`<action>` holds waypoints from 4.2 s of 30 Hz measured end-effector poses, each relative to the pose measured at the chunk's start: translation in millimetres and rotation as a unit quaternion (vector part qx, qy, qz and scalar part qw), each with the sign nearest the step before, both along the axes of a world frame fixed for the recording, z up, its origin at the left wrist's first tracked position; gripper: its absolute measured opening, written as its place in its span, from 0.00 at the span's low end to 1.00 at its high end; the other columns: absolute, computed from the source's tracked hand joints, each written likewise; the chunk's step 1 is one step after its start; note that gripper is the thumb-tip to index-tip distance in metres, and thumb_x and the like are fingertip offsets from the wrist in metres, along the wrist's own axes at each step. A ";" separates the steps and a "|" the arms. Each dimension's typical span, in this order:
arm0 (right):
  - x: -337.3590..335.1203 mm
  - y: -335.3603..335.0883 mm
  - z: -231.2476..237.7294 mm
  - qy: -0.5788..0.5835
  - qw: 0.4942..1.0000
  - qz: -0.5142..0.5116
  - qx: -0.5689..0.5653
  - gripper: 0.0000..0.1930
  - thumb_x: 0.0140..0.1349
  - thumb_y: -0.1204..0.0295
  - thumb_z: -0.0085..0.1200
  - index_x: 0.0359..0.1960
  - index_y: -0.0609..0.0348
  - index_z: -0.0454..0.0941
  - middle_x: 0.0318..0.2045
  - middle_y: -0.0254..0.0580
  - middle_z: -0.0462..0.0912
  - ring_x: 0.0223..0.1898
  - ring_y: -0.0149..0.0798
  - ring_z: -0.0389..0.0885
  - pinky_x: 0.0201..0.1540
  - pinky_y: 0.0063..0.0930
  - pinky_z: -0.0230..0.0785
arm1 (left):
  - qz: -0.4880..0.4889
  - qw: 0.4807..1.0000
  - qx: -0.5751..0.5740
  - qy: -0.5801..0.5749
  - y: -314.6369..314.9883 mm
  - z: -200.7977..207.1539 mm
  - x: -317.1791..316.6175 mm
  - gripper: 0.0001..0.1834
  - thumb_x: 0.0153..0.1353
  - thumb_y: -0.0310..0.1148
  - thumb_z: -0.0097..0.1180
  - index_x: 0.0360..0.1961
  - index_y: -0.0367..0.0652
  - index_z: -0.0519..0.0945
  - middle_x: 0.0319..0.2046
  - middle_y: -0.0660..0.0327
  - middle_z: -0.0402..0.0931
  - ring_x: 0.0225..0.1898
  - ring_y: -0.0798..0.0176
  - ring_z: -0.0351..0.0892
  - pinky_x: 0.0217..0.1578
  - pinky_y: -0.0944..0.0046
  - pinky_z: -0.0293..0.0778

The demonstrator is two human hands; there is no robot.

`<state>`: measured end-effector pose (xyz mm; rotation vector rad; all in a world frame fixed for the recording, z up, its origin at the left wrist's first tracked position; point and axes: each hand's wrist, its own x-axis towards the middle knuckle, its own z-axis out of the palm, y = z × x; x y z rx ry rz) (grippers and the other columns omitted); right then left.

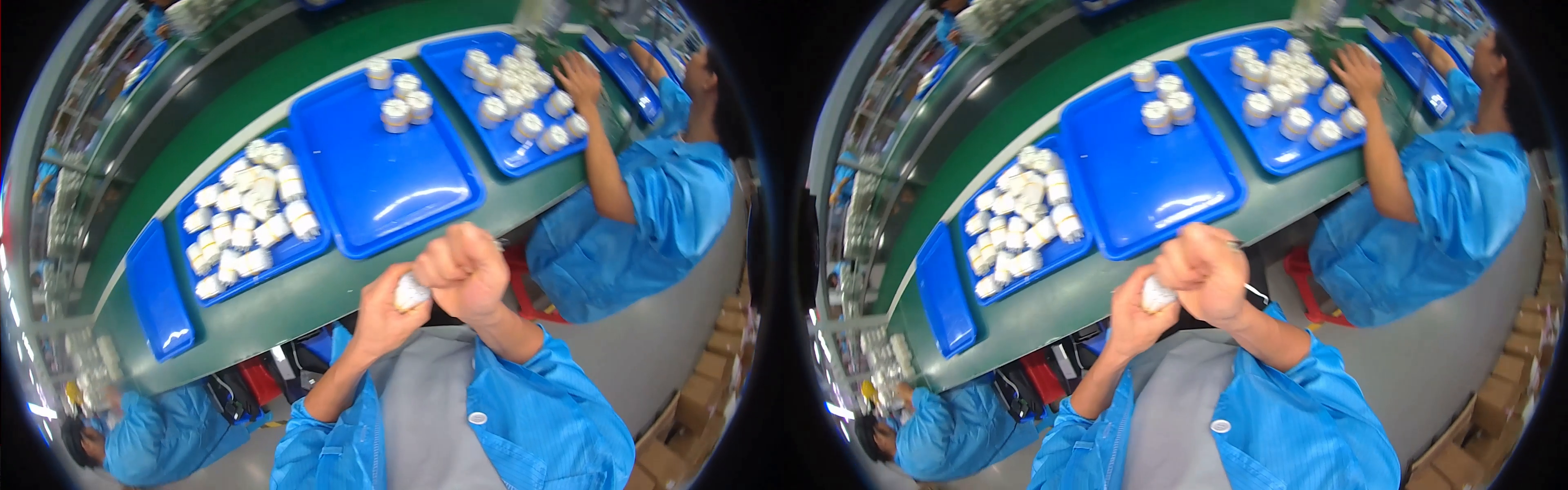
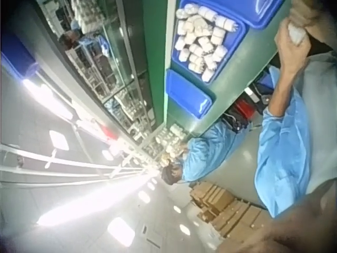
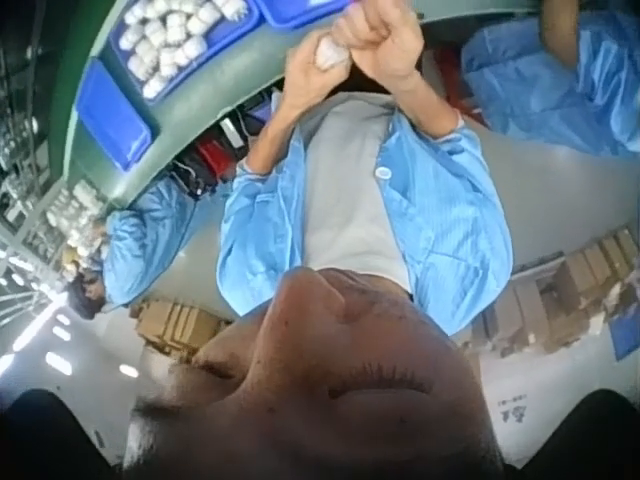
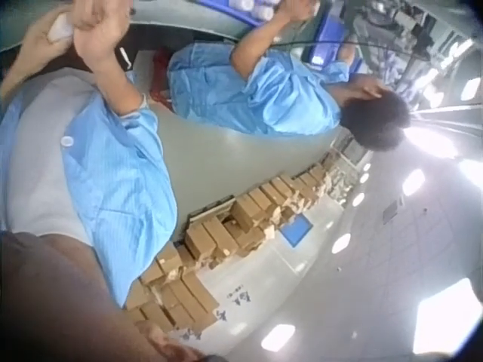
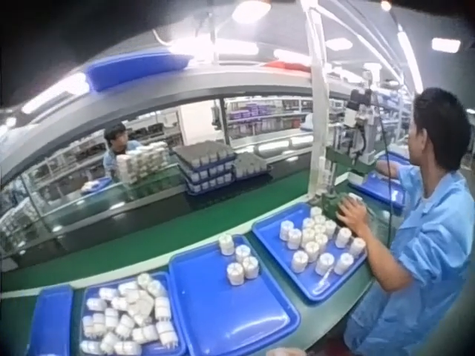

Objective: The person assembles or finishes small plastic components using a handheld assembly tool on a factory assembly line.

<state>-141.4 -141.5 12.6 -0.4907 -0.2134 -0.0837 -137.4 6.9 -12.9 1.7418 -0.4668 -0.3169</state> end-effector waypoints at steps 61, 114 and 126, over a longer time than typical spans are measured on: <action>-4.9 -84.4 -61.9 0.140 0.954 -0.249 -0.092 0.16 0.68 0.65 0.50 0.22 0.52 0.63 0.15 0.24 0.58 0.15 0.20 0.51 0.18 0.19 0.43 | -0.066 0.935 0.224 -0.267 -63.5 10.0 134.9 0.14 0.60 0.30 0.57 0.45 0.37 0.71 0.40 0.50 0.74 0.35 0.49 0.80 0.38 0.54 0.75; -8.3 -22.2 15.3 -0.152 0.977 -0.149 0.025 0.23 0.71 0.62 0.37 0.15 0.52 0.55 0.13 0.31 0.58 0.16 0.29 0.49 0.22 0.30 0.47 | -0.002 0.992 -0.085 0.091 -21.2 30.0 17.4 0.15 0.53 0.26 0.63 0.42 0.37 0.76 0.31 0.61 0.78 0.28 0.70 0.77 0.29 0.67 0.72; -10.3 -16.5 11.5 -0.197 0.972 -0.129 -0.021 0.24 0.70 0.62 0.40 0.13 0.53 0.53 0.11 0.33 0.59 0.15 0.30 0.51 0.21 0.30 0.49 | -0.026 0.990 -0.060 0.129 -20.7 35.9 9.8 0.17 0.53 0.25 0.63 0.45 0.37 0.78 0.34 0.65 0.78 0.34 0.74 0.75 0.36 0.71 0.73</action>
